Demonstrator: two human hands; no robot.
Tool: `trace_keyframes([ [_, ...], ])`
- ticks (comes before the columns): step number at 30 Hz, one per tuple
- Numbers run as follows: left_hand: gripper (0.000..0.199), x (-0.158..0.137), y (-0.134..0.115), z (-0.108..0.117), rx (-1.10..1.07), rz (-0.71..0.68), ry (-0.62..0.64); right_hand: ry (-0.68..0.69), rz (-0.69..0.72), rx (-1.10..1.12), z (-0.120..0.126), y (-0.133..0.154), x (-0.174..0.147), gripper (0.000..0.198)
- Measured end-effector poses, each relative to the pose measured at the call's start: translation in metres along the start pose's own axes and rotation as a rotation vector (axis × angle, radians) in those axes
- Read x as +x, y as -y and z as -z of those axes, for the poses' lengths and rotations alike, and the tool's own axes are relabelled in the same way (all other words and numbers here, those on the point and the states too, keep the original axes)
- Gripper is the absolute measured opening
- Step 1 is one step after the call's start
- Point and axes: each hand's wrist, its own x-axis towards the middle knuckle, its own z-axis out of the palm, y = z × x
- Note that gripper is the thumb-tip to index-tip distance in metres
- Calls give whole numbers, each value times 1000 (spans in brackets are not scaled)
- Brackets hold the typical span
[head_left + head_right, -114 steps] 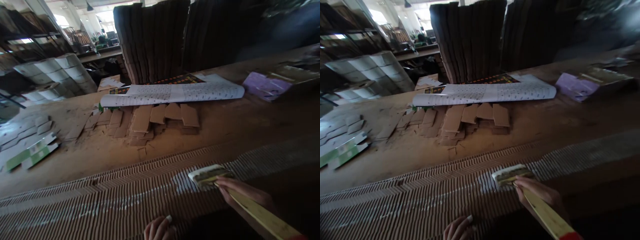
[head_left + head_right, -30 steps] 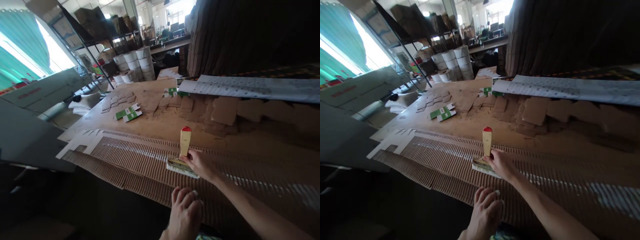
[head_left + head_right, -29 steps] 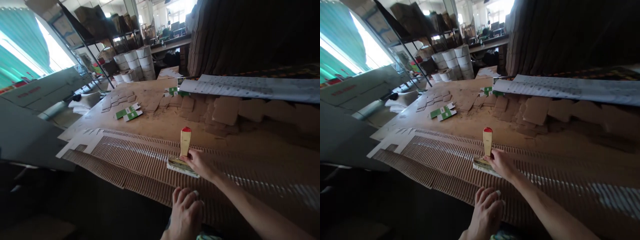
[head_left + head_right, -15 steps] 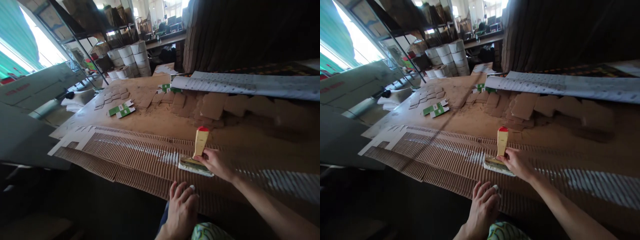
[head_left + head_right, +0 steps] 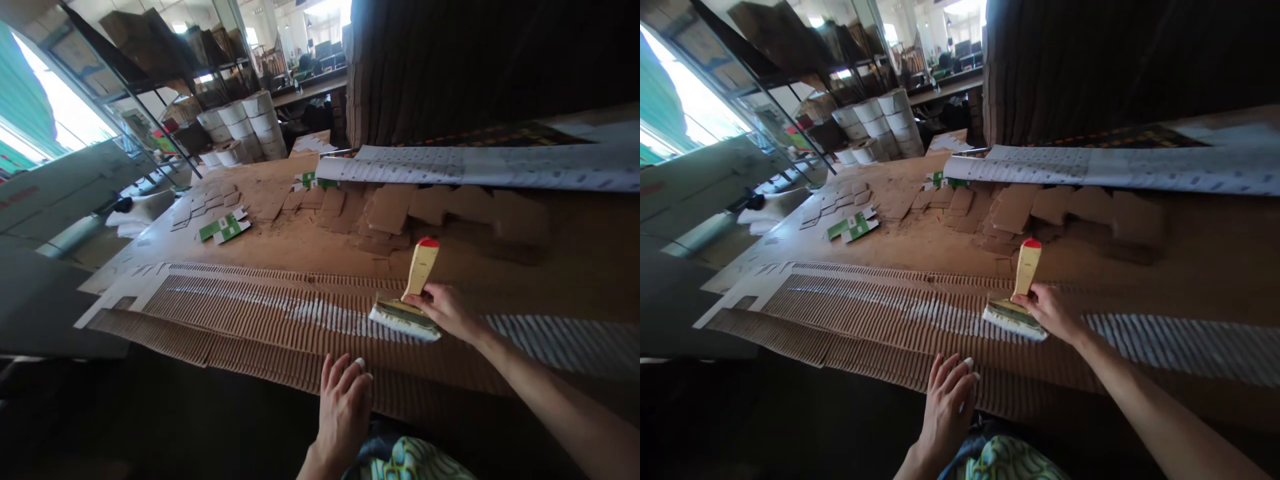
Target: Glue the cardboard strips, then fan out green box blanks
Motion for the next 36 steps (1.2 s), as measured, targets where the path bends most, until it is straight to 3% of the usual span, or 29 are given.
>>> trace_keyframes([
  [10, 25, 13, -22, -18, -5, -55, 61, 26, 13, 2, 44, -29, -23, 47],
  [15, 25, 10, -18, -19, 18, -52, 83, -6, -18, 17, 73, -48, -29, 50],
  [21, 27, 7, -8, -21, 125, -141, 100, 58, 15, 39, 82, -53, -46, 43],
  [28, 26, 5, -1, -22, 155, -164, 109, -70, -71, 5, 124, -90, -56, 55],
  [33, 26, 6, 5, -22, 164, -217, 108, -4, -65, 31, 119, -89, -68, 54],
  [36, 25, 7, 5, -20, 174, -230, 118, -46, -113, 32, 123, -101, -69, 60],
])
